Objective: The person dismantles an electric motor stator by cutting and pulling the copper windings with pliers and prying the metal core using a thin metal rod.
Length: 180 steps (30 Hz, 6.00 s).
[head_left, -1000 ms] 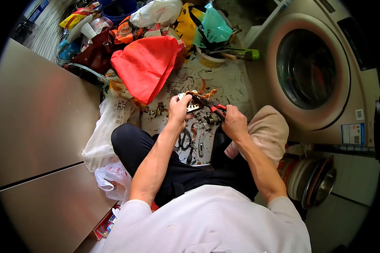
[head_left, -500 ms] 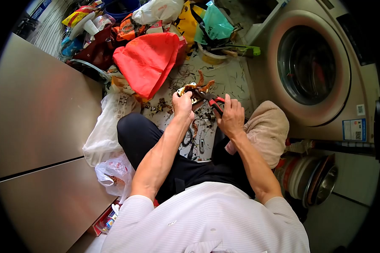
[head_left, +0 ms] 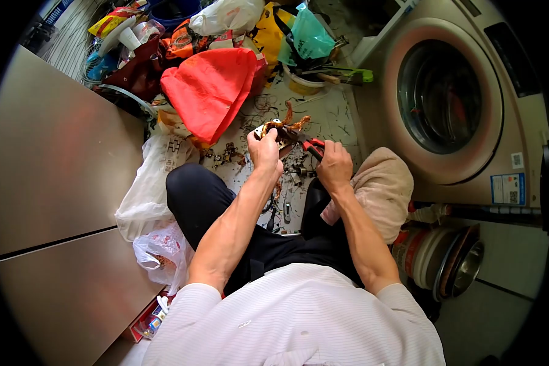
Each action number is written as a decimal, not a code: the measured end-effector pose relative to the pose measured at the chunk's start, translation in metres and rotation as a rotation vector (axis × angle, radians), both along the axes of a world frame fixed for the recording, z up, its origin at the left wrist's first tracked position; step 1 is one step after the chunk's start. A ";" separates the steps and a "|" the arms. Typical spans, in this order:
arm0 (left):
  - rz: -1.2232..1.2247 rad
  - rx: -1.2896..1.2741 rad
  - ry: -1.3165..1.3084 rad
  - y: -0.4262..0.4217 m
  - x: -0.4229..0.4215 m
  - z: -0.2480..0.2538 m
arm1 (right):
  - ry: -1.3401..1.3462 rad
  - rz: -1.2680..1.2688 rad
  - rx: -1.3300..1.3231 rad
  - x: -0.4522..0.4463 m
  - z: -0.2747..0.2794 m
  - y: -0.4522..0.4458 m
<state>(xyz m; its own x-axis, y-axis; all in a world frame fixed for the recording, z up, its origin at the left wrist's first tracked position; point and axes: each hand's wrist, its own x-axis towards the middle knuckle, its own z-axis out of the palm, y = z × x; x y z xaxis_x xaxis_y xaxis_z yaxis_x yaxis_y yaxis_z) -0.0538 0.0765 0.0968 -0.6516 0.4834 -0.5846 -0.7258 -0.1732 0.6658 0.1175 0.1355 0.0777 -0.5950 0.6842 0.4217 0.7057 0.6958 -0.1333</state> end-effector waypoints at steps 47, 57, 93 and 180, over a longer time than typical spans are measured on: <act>-0.581 0.394 0.197 -0.019 -0.028 -0.028 | 0.871 0.221 -2.814 0.040 0.055 -0.071; -0.598 0.263 0.104 -0.042 -0.037 0.013 | 0.590 -0.259 -1.873 0.018 0.052 -0.061; -0.766 0.592 -0.105 -0.032 -0.015 -0.008 | 0.933 0.331 -2.602 0.036 0.055 -0.072; -0.455 0.068 0.225 -0.048 -0.053 0.001 | 0.484 0.473 -2.359 0.016 0.057 -0.055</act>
<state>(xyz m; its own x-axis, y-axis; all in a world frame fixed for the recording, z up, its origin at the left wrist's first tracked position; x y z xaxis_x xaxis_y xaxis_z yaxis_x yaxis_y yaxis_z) -0.1068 0.0282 0.0978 -0.4723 0.7798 -0.4110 -0.5775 0.0785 0.8126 0.1340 0.0807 0.1345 -0.9141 -0.0687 -0.3997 0.3188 -0.7309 -0.6035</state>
